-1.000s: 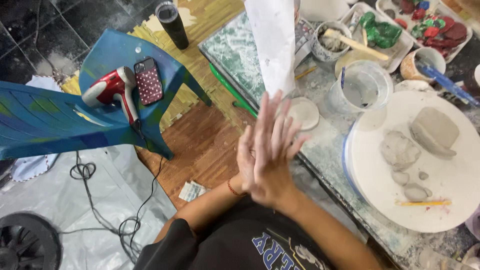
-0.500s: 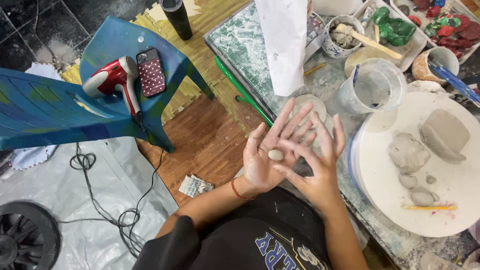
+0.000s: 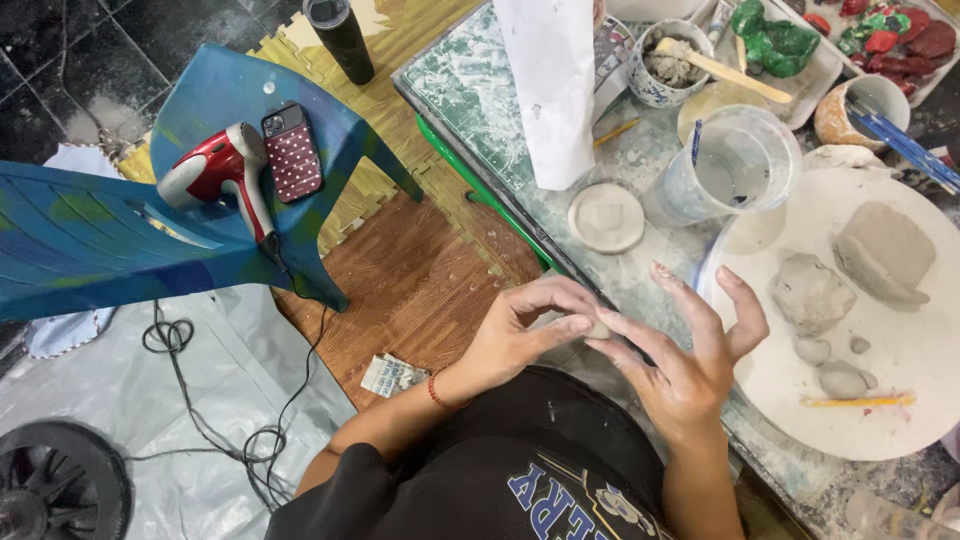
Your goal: The person shapes small pieces of clay by hand, rolling them into balls and then elongating them into cylindrical forms. They use a small yellow sculpting tool to refine the shapes and smooth the surfaces. The finished pieces are placed on a white rotating tray.
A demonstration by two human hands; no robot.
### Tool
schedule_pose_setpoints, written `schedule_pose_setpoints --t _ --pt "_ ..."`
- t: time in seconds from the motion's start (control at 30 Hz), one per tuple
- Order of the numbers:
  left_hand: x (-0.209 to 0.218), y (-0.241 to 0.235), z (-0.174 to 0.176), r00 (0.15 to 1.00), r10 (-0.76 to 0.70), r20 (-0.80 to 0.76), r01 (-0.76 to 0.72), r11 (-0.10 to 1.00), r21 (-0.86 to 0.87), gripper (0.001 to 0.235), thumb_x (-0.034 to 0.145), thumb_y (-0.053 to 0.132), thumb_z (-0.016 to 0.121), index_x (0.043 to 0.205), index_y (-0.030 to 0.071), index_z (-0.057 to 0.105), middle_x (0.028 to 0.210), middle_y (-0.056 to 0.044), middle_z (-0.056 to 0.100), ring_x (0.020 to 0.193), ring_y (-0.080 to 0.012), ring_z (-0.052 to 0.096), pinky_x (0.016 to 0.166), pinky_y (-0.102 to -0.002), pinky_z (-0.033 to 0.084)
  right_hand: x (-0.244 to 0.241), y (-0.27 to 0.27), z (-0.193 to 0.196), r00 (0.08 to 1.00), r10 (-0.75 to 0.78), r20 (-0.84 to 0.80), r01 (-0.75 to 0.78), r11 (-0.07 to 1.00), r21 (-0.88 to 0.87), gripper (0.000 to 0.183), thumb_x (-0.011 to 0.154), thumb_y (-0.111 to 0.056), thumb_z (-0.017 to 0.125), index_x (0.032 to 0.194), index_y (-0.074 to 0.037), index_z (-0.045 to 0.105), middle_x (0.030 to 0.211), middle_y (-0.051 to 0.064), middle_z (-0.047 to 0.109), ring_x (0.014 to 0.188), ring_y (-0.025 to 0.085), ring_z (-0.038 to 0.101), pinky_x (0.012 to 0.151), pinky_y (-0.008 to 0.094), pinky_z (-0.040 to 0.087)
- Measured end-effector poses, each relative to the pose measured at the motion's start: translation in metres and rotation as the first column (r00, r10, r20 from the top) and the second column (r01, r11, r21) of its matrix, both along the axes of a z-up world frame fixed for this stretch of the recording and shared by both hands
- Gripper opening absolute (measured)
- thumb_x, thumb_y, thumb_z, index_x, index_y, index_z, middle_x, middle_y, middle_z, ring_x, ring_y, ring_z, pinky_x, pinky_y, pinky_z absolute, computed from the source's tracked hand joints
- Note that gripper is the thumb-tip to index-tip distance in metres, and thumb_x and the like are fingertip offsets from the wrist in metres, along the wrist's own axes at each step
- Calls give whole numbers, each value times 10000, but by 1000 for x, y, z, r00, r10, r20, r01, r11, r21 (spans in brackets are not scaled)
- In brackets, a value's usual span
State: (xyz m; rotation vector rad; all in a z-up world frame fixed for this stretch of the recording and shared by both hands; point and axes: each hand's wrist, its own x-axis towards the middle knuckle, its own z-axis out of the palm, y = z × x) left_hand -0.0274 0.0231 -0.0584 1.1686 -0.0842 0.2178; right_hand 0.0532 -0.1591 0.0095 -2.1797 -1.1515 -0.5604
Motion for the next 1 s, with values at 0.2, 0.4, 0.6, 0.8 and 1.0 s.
schedule_pose_setpoints --t 0.2,0.4,0.6,0.8,1.0 --pt "-3 0 0 978 -203 -57 186 958 -218 144 1054 120 684 1095 -2 749 1136 -84 702 1083 -149 649 996 -318 511 3 3 -2 939 212 -270 -152 962 228 390 736 -410 816 1044 -177 762 1392 81 624 1454 350 396 1223 492 357" --pt "-1 -12 15 970 -244 -3 237 947 -217 252 1020 229 697 1197 50 699 1135 -37 702 1133 -139 653 1043 -309 513 -1 4 -21 882 380 -279 -213 849 483 370 856 -500 775 988 -157 733 1326 28 695 1415 273 451 1135 440 403" --pt "-2 -27 12 927 86 364 -159 971 178 334 917 225 804 1210 91 716 1179 -64 714 1097 -224 699 991 -352 553 -9 8 -30 836 472 -280 -201 738 645 368 933 -456 796 1080 -163 629 1266 59 662 1304 267 494 1051 440 447" --pt "2 -36 2 869 172 463 -225 972 61 294 858 190 838 1141 159 763 1159 -57 721 1075 -246 698 962 -379 575 -17 16 -39 777 569 -271 -177 611 772 499 918 -526 757 1171 -115 629 1275 65 615 1295 280 495 1042 464 529" --pt "4 -36 1 861 160 482 -228 970 85 289 849 201 836 1122 134 767 1088 -49 731 1070 -247 704 928 -374 579 -17 12 -52 803 564 -195 -217 579 786 272 974 -416 751 1050 -160 699 1237 -6 674 1317 237 499 1054 438 525"
